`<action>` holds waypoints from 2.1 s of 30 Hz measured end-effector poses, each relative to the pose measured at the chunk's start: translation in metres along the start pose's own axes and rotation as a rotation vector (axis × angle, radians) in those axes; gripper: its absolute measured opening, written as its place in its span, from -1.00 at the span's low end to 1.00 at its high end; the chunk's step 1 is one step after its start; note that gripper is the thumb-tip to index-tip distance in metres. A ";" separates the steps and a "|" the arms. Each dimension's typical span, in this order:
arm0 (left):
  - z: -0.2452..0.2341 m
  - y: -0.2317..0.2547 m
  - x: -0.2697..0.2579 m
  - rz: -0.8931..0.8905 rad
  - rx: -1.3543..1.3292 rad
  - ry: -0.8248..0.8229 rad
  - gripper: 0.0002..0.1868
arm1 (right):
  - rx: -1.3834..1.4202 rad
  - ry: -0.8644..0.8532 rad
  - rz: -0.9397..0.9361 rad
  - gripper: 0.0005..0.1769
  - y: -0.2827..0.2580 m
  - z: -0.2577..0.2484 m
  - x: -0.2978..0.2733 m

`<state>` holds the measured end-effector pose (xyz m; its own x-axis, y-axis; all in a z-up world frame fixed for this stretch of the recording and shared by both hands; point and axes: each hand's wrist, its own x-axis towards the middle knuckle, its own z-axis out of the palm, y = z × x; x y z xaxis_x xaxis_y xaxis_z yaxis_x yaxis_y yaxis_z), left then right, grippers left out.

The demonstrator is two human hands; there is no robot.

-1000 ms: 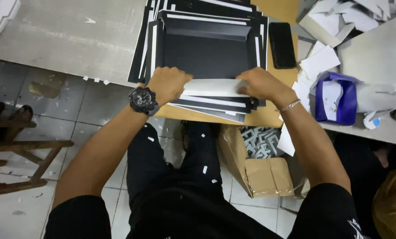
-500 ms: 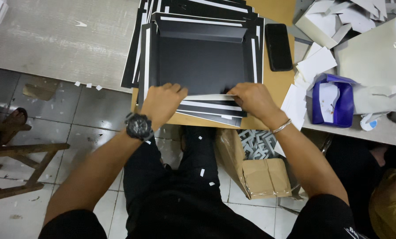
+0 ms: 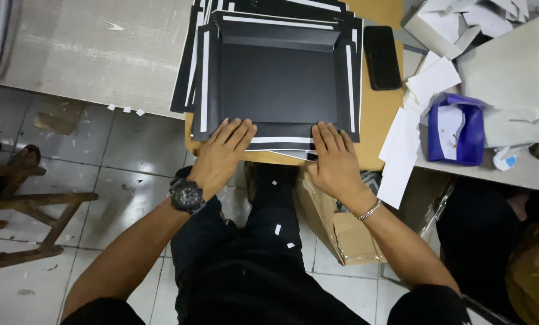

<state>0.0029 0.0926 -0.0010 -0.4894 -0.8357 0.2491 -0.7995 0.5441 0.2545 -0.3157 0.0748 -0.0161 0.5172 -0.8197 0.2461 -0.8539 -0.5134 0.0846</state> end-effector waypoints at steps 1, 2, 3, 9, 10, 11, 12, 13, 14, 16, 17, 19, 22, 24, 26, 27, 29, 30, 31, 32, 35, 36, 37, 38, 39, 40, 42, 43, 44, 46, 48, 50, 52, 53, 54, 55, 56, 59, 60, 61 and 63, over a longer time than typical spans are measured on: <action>-0.001 -0.007 0.004 -0.001 0.005 0.005 -0.45 | -0.001 0.006 -0.003 -0.17 -0.004 -0.002 0.009; -0.003 -0.015 0.007 -0.007 -0.225 -0.063 -0.44 | 0.009 -0.009 0.041 -0.20 -0.009 -0.003 0.017; -0.004 -0.022 0.010 -0.013 -0.455 -0.130 -0.43 | 0.019 -0.024 0.085 -0.16 -0.014 -0.005 0.024; 0.086 -0.061 0.003 0.144 0.057 0.037 -0.37 | 0.199 -0.055 -0.045 0.12 -0.082 0.021 0.067; 0.085 -0.061 0.003 0.139 0.055 0.035 -0.37 | 0.202 -0.059 -0.048 0.12 -0.082 0.022 0.066; 0.084 -0.062 0.003 0.137 0.043 0.037 -0.38 | 0.164 -0.056 -0.047 0.06 -0.081 0.024 0.065; 0.085 -0.060 0.004 0.141 0.024 0.035 -0.40 | 0.125 -0.058 -0.037 0.01 -0.079 0.025 0.061; 0.078 -0.055 0.002 0.142 0.018 0.029 -0.40 | 0.127 -0.066 -0.032 0.01 -0.074 0.028 0.054; 0.069 -0.051 0.004 0.116 -0.012 0.034 -0.42 | 0.126 -0.042 -0.019 -0.11 -0.066 0.029 0.052; 0.059 -0.048 0.005 0.092 -0.042 0.035 -0.44 | 0.128 -0.019 -0.003 -0.21 -0.048 0.029 0.041; 0.058 -0.049 0.004 0.090 -0.127 0.042 -0.44 | 0.115 -0.022 0.023 -0.26 -0.038 0.027 0.033; 0.053 -0.046 0.011 0.101 -0.215 0.052 -0.44 | 0.092 -0.022 0.058 -0.31 -0.008 0.030 0.016; 0.052 -0.041 0.010 0.116 -0.057 0.119 -0.52 | 0.057 0.077 0.131 -0.40 0.026 0.040 -0.010; 0.065 -0.047 0.008 0.157 -0.013 0.209 -0.42 | -0.002 0.066 0.177 -0.40 0.032 0.041 -0.016; 0.078 -0.058 0.006 0.182 0.002 0.222 -0.34 | -0.006 0.064 0.196 -0.39 0.025 0.037 -0.019; 0.083 -0.066 0.006 0.203 0.020 0.237 -0.26 | -0.010 0.063 0.210 -0.39 0.022 0.035 -0.017; 0.088 -0.079 -0.001 0.172 0.039 0.268 -0.28 | -0.017 0.065 0.210 -0.36 0.017 0.030 -0.016; 0.089 -0.087 -0.003 0.149 0.057 0.295 -0.30 | -0.023 0.067 0.219 -0.33 0.014 0.029 -0.014; 0.076 -0.082 -0.007 0.149 0.062 0.296 -0.30 | -0.021 0.072 0.217 -0.33 0.008 0.027 -0.012; 0.064 -0.077 -0.009 0.154 0.067 0.344 -0.36 | -0.032 0.076 0.230 -0.27 0.004 0.025 -0.010; 0.055 -0.070 -0.012 0.133 0.053 0.389 -0.45 | -0.067 0.114 0.241 -0.17 -0.015 0.019 0.006; 0.057 -0.068 -0.012 0.112 0.028 0.387 -0.47 | -0.094 0.146 0.245 -0.13 -0.022 0.018 0.011; 0.057 -0.067 -0.013 0.108 0.029 0.388 -0.47 | -0.093 0.146 0.240 -0.13 -0.031 0.022 0.016; 0.056 -0.066 -0.013 0.101 0.035 0.382 -0.47 | -0.042 0.172 0.199 -0.12 -0.038 0.025 0.021; 0.055 -0.064 -0.012 0.094 0.041 0.375 -0.46 | 0.010 0.197 0.157 -0.11 -0.046 0.028 0.026; 0.056 -0.065 -0.013 0.088 0.042 0.375 -0.46 | 0.012 0.195 0.152 -0.11 -0.047 0.034 0.031; 0.056 -0.066 -0.013 0.102 0.043 0.369 -0.42 | 0.114 0.224 0.077 -0.23 -0.049 0.044 0.040; 0.057 -0.066 -0.013 0.097 0.044 0.368 -0.42 | 0.117 0.222 0.072 -0.23 -0.043 0.044 0.055; 0.058 -0.066 -0.012 0.095 0.054 0.374 -0.44 | 0.159 0.137 0.145 -0.39 -0.037 0.043 0.070; 0.059 -0.063 -0.011 0.092 0.062 0.377 -0.46 | 0.201 0.048 0.220 -0.50 -0.029 0.039 0.101; 0.056 -0.059 -0.007 0.077 0.109 0.419 -0.51 | 0.367 -0.207 0.248 -0.45 -0.025 0.033 0.140; 0.065 -0.061 -0.007 0.078 0.101 0.438 -0.52 | 0.402 -0.292 0.235 -0.48 -0.034 0.028 0.161; 0.069 -0.059 -0.009 0.074 0.088 0.454 -0.53 | 0.436 -0.386 0.220 -0.49 -0.041 0.031 0.175; 0.069 -0.056 -0.010 0.072 0.070 0.472 -0.56 | 0.409 -0.409 0.212 -0.53 -0.043 0.038 0.178; 0.067 -0.056 -0.007 0.070 0.059 0.496 -0.57 | 0.379 -0.425 0.197 -0.56 -0.044 0.043 0.188; 0.064 -0.058 -0.006 0.063 0.065 0.499 -0.57 | 0.379 -0.424 0.187 -0.56 -0.043 0.036 0.192; 0.062 -0.057 -0.007 0.052 0.087 0.482 -0.56 | 0.376 -0.471 0.224 -0.51 -0.041 0.030 0.190; 0.063 -0.059 -0.003 0.040 0.122 0.460 -0.53 | 0.296 -0.545 0.248 -0.43 -0.023 0.015 0.189; 0.064 -0.061 -0.006 0.039 0.138 0.449 -0.53 | 0.228 -0.574 0.236 -0.39 -0.019 0.011 0.187; 0.066 -0.062 -0.012 0.035 0.139 0.445 -0.53 | 0.232 -0.577 0.233 -0.39 -0.007 0.011 0.178; 0.069 -0.065 -0.008 0.063 0.122 0.456 -0.50 | 0.177 -0.582 0.257 -0.39 0.026 0.006 0.163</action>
<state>0.0351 0.0585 -0.0841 -0.3570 -0.6686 0.6523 -0.8220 0.5566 0.1207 -0.2532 -0.0738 0.0205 0.2871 -0.8997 -0.3288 -0.9577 -0.2764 -0.0800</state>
